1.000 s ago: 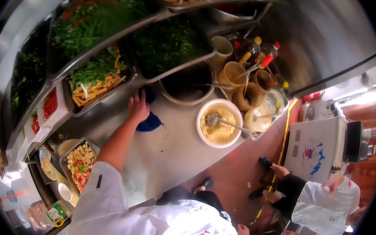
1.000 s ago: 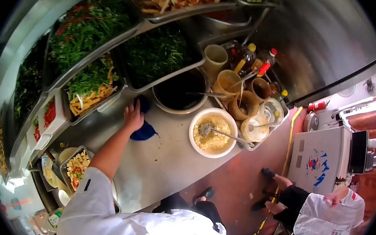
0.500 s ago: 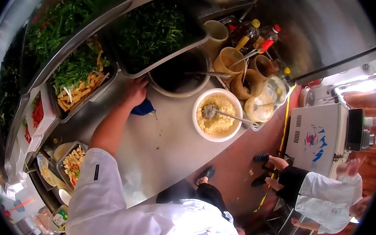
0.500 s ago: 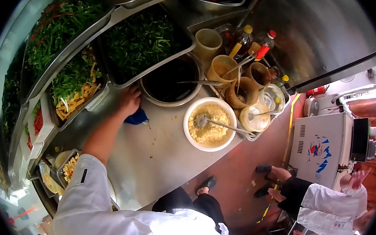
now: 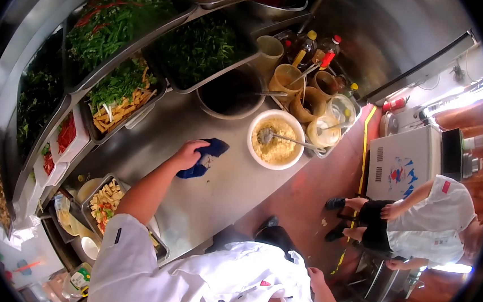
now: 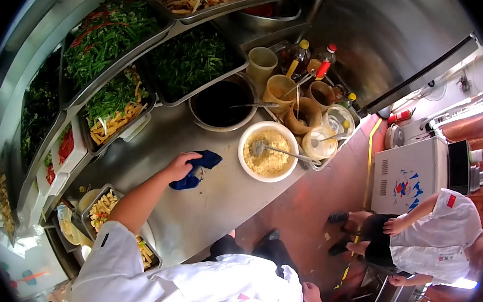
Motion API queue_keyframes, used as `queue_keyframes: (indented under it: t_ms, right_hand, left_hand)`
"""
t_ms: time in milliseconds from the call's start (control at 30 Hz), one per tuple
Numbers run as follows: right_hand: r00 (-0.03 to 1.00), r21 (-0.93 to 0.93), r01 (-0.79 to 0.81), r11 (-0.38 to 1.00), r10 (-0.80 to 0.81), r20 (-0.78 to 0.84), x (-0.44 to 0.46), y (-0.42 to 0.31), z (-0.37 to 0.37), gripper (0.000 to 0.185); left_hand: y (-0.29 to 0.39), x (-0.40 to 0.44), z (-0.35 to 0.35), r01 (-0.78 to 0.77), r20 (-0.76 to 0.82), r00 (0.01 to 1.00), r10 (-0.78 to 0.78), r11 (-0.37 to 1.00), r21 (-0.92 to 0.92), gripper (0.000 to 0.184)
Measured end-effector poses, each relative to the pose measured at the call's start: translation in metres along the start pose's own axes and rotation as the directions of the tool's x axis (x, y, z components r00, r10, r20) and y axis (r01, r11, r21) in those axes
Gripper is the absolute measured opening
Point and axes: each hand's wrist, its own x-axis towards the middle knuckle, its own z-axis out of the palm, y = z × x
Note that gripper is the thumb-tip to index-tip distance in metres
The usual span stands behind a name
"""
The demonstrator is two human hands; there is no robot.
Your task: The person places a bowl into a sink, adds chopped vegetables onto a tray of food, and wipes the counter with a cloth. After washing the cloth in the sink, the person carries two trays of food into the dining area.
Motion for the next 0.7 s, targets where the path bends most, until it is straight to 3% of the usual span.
queue_keyframes:
  t_ms: [100, 167, 300, 333, 400, 467, 567, 633, 700]
  right_hand:
    - [0.999, 0.104, -0.035, 0.994, 0.032, 0.031, -0.011, -0.013, -0.003, 0.03]
    - [0.994, 0.128, -0.082, 0.988, 0.073, 0.076, -0.01, -0.013, -0.005, 0.03]
    - [0.995, -0.145, 0.028, 0.989, -0.013, 0.102, 0.004, -0.009, -0.019, 0.03]
    - [0.995, -0.075, -0.024, 0.997, 0.031, 0.091, 0.005, -0.017, -0.024, 0.029]
    - [0.989, 0.071, -0.13, 0.989, 0.124, 0.075, -0.008, -0.05, -0.038, 0.029]
    - [0.98, 0.19, -0.122, 0.974, 0.088, 0.176, 0.036, -0.013, -0.045, 0.024]
    - [0.978, 0.236, -0.101, 0.966, 0.053, 0.201, 0.061, 0.005, -0.053, 0.023]
    - [0.979, 0.239, -0.064, 0.969, 0.014, 0.206, 0.06, -0.003, -0.058, 0.023]
    - [0.984, 0.209, -0.042, 0.977, 0.005, 0.176, 0.061, -0.015, -0.06, 0.024]
  left_hand:
    - [-0.009, -0.066, -0.013, 0.016, -0.094, 0.995, 0.016, 0.943, 0.331, 0.056]
    - [0.064, -0.102, -0.011, 0.202, -0.135, 0.979, -0.15, 0.738, 0.644, 0.067]
    - [0.039, -0.098, 0.019, 0.146, -0.248, 0.966, 0.066, 0.655, 0.742, 0.061]
    - [0.031, -0.089, 0.025, 0.113, -0.276, 0.949, 0.152, 0.654, 0.748, 0.052]
    - [0.022, -0.069, 0.05, 0.176, -0.373, 0.919, 0.129, 0.711, 0.681, 0.047]
    - [0.034, -0.048, 0.076, 0.207, -0.478, 0.862, 0.169, 0.744, 0.636, 0.04]
    - [0.017, -0.021, 0.097, 0.11, -0.542, 0.822, 0.176, 0.884, 0.454, 0.031]
    - [0.02, -0.018, 0.095, 0.14, -0.607, 0.793, -0.051, 0.985, 0.101, 0.03]
    - [0.047, -0.04, 0.091, 0.173, -0.601, 0.743, -0.294, 0.952, -0.253, 0.036]
